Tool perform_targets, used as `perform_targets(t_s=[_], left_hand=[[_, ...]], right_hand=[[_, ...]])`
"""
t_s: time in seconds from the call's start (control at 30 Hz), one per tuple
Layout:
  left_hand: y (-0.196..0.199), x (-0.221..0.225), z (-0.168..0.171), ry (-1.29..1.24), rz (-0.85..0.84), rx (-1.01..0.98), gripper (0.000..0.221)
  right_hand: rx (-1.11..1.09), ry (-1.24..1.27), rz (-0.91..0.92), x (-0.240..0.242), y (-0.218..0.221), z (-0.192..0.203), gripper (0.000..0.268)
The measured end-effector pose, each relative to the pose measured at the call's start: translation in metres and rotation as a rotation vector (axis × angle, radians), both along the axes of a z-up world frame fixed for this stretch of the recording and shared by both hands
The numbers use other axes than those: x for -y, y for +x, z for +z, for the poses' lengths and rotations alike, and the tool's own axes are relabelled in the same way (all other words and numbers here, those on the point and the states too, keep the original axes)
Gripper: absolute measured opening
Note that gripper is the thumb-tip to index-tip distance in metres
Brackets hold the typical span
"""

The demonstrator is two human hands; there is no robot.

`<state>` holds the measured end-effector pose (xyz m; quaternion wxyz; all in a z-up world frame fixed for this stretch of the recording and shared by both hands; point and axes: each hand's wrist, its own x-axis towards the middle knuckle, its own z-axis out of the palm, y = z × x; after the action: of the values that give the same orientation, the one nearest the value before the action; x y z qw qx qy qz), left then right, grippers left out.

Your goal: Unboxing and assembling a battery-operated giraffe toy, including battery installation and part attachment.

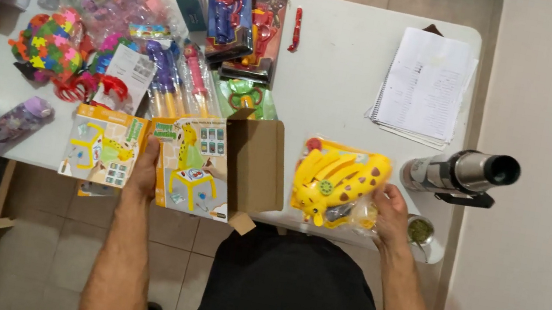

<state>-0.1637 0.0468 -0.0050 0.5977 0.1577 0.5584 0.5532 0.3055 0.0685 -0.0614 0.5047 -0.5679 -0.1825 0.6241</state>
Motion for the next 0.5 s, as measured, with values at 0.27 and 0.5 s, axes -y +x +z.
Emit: perform_targets(t_s=[0.27,0.5], left_hand=[[-0.049,-0.050,-0.020,0.349,-0.190,0.494,0.070],[-0.044,-0.093,0.080,0.420,-0.435,0.642,0.064]], right_hand=[[0.076,-0.005,-0.066,0.017,-0.030,0.035,0.017],[0.103,-0.023,-0.131,0.036,-0.056,0.039,0.017]])
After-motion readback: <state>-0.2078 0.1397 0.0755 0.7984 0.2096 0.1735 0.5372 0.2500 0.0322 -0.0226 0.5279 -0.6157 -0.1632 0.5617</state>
